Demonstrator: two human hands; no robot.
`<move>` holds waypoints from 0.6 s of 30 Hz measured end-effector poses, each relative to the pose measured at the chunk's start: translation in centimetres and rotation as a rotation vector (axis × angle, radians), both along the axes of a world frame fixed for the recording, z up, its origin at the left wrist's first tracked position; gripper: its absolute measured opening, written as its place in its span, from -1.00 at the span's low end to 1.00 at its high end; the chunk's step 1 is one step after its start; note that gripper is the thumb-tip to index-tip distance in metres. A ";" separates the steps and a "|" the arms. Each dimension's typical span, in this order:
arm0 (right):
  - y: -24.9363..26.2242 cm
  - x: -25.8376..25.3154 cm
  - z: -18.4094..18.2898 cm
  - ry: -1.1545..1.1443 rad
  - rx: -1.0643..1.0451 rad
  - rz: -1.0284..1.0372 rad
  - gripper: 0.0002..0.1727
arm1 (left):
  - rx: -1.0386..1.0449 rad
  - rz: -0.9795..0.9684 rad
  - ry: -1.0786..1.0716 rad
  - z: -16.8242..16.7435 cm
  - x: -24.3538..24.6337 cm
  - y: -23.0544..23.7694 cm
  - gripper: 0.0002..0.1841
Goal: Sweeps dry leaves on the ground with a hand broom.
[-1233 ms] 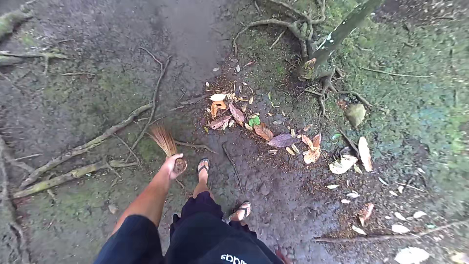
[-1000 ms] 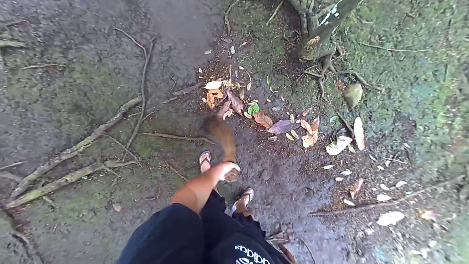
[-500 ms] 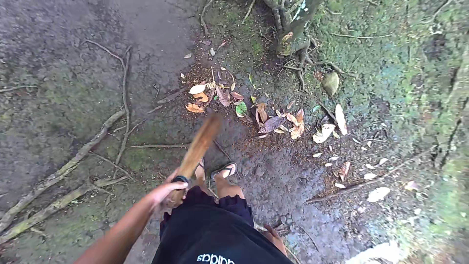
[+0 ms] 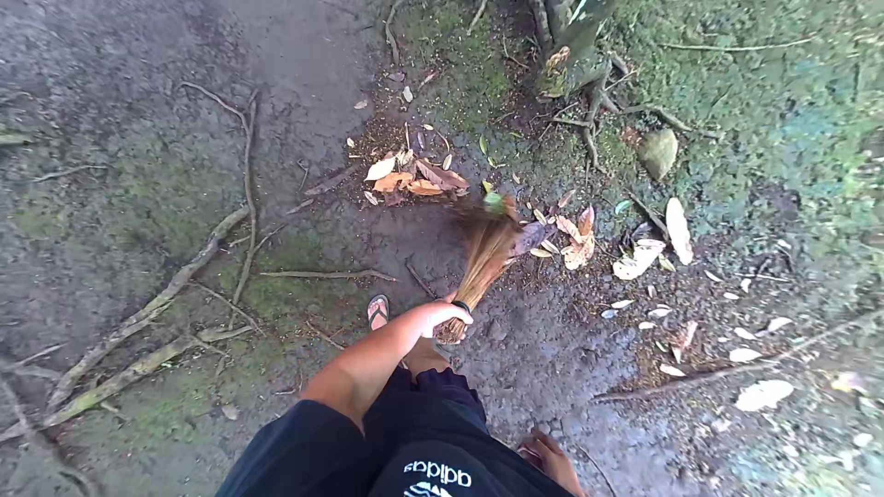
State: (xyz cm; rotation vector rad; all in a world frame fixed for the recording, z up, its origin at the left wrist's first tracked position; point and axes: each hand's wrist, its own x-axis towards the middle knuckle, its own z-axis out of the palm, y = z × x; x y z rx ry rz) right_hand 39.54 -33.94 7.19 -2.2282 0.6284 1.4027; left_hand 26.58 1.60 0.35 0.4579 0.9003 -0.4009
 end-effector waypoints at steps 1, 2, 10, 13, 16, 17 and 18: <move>0.7 0.6 -0.4 0.007 -0.002 0.020 -0.48 | -0.004 -0.016 -0.043 1.2 -0.6 0.1 0.01; 1.5 1.0 -0.7 0.018 0.007 0.032 -0.48 | -0.002 -0.026 -0.080 2.3 -1.7 0.2 0.01; 5.9 1.3 -2.6 0.041 0.127 0.052 -0.48 | 0.146 0.261 0.135 11.0 -15.7 -0.1 0.07; 6.2 0.2 -2.3 0.037 0.143 0.020 -0.47 | 0.190 0.510 0.280 8.3 -17.8 2.3 -0.11; 6.4 -1.5 -1.5 0.001 0.122 -0.030 -0.48 | 0.080 0.753 0.342 1.8 -16.0 6.3 -0.63; 6.4 -2.1 -1.4 -0.012 0.104 -0.050 -0.49 | 0.015 0.747 0.339 0.2 -14.4 7.4 -0.75; 6.6 -2.9 -1.1 -0.020 0.081 -0.074 -0.48 | -0.032 0.672 0.310 -1.0 -12.6 7.9 -0.76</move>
